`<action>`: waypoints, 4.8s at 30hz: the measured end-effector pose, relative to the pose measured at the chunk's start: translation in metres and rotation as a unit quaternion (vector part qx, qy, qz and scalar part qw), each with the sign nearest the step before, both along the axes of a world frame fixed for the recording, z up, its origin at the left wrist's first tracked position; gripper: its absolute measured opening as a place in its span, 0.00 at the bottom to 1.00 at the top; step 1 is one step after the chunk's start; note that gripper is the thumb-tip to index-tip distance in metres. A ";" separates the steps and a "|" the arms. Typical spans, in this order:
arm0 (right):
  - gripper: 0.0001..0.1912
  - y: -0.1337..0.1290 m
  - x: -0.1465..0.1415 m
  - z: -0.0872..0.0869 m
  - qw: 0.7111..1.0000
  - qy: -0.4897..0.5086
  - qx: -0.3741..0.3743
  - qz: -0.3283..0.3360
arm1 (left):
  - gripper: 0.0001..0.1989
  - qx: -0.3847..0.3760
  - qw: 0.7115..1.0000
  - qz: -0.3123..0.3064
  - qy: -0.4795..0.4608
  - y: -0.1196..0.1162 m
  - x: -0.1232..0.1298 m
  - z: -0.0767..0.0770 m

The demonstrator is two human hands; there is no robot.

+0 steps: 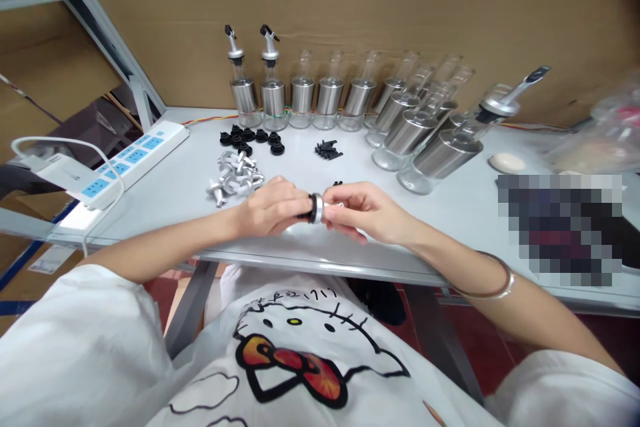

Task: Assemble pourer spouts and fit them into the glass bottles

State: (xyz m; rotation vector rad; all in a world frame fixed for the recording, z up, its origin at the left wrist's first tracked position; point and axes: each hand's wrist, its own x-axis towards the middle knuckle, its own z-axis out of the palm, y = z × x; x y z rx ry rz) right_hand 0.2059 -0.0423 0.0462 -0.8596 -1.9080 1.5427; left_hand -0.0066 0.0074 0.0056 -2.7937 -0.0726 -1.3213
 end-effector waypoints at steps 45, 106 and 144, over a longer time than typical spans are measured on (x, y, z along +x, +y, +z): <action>0.20 0.023 0.002 -0.025 0.989 0.070 -0.115 0.063 | 0.09 -0.301 0.952 0.050 0.039 -0.013 0.005 -0.013; 0.13 0.019 -0.006 -0.032 0.993 0.042 -0.105 0.021 | 0.16 -0.669 0.736 -0.041 0.096 -0.008 0.012 0.000; 0.17 0.017 -0.009 -0.036 0.996 0.045 -0.041 0.060 | 0.14 -0.702 0.696 -0.079 0.126 -0.009 0.014 0.005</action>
